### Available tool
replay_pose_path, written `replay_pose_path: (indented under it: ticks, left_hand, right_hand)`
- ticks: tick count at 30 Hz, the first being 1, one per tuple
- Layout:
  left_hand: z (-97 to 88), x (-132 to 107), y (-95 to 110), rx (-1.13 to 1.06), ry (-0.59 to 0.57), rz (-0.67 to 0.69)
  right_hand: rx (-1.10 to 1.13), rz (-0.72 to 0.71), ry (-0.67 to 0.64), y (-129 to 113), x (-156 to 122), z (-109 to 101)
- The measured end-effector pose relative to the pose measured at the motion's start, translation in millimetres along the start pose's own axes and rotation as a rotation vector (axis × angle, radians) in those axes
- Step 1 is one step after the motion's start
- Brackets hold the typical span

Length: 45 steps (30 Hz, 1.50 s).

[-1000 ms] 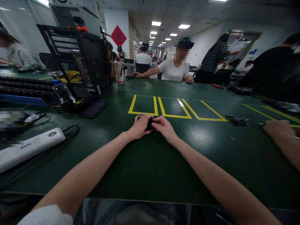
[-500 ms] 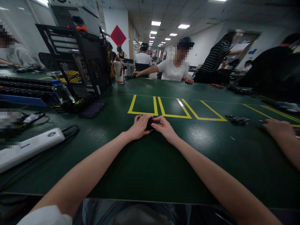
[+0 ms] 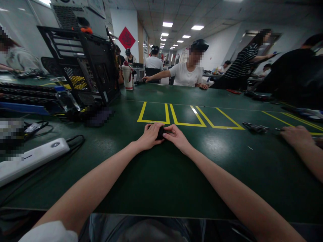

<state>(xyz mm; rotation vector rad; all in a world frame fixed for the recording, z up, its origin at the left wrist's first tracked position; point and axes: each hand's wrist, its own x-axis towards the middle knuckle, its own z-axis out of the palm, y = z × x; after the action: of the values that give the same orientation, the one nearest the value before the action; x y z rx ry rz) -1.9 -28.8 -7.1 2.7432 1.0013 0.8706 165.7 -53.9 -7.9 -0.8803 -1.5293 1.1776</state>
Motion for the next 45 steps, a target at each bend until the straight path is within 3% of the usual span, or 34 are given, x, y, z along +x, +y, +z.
replay_pose_path:
  ticks: [5,11,24,31,40,45]
  left_hand:
    - [-0.6,0.2,0.7,-0.010,-0.010,-0.011]
    - [-0.1,0.0,0.8,-0.019,-0.007,-0.013]
    - [-2.5,0.3,1.3,-0.021,-0.025,-0.009]
    - [-3.1,-0.5,1.5,-0.024,-0.027,-0.011]
    - [-0.2,0.4,-0.1,-0.019,-0.008,-0.003]
    - [0.4,0.4,-0.7,-0.014,-0.011,-0.009]
  right_hand:
    - [-0.001,0.006,0.051,-0.2,1.5,1.7]
    - [0.003,0.023,-0.022,3.3,3.0,-3.8]
    - [0.008,0.042,0.004,3.6,4.4,-3.3]
    - [0.010,-0.040,-0.047,1.5,0.5,-2.5]
    - [-0.041,-0.009,0.068,2.6,3.6,0.7]
    - [-0.017,0.044,0.002,2.3,3.4,-1.5]
